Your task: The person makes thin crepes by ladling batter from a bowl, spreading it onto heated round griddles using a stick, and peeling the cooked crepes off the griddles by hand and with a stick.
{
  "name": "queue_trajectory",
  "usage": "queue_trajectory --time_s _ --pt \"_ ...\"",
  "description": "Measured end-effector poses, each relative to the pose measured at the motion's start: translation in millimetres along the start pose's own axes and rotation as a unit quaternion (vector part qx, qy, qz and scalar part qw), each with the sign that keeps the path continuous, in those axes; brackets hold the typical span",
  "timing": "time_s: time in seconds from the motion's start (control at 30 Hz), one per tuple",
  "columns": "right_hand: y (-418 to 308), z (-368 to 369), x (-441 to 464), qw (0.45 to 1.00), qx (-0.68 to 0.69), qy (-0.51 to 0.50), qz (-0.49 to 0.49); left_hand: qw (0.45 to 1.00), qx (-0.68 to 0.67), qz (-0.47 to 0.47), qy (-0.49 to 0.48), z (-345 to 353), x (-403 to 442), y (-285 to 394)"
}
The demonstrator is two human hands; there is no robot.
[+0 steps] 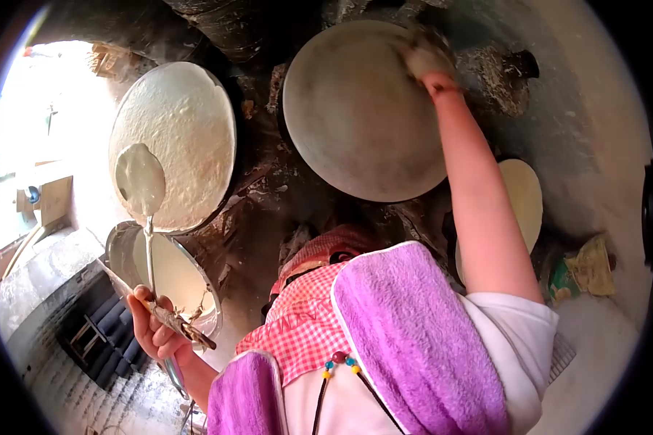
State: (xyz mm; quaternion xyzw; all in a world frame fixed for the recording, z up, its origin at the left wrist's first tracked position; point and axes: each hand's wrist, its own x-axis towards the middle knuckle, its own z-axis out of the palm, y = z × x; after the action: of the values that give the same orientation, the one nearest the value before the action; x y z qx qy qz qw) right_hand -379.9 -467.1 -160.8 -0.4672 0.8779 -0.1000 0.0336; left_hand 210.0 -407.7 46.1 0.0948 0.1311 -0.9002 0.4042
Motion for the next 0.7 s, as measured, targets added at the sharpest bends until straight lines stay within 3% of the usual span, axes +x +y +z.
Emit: queue_trajectory --time_s 0.03,0.1,0.17,0.23,0.3,0.4,0.47,0.57,0.63,0.7 --pt "-24 15 24 0.997 -0.057 -0.052 0.014 1.0 -0.017 0.007 0.002 1 -2 -5" --pt "-111 -12 1 0.993 -0.088 -0.011 -0.077 0.999 -0.038 0.012 -0.012 -1 -8 -10" --pt "-154 0 -27 0.976 -0.062 0.065 -0.2 1.0 -0.027 0.013 -0.008 -3 -13 -9" --pt "-179 -2 -76 0.941 -0.032 0.085 -0.327 1.0 -0.002 0.008 0.007 -3 -16 -5" --pt "-194 -10 -132 0.928 -0.015 0.024 -0.372 1.0 0.024 0.002 0.019 -6 -22 5" --pt "-183 -28 -205 0.903 0.048 0.078 -0.419 0.998 0.044 -0.04 0.031 -12 -29 25" --pt "-156 -28 -248 0.914 0.056 0.061 -0.397 0.992 0.079 -0.085 0.053 -17 -35 40" --pt "-147 -70 -304 0.953 0.067 0.046 -0.292 0.969 0.171 -0.129 0.126 -18 -44 62" --pt "-90 -43 -348 0.962 0.124 0.088 -0.225 0.966 0.16 -0.173 0.105 -19 -43 62" --pt "-50 -29 -403 0.931 0.366 -0.005 -0.013 0.945 0.248 -0.2 0.07 -17 -42 61"
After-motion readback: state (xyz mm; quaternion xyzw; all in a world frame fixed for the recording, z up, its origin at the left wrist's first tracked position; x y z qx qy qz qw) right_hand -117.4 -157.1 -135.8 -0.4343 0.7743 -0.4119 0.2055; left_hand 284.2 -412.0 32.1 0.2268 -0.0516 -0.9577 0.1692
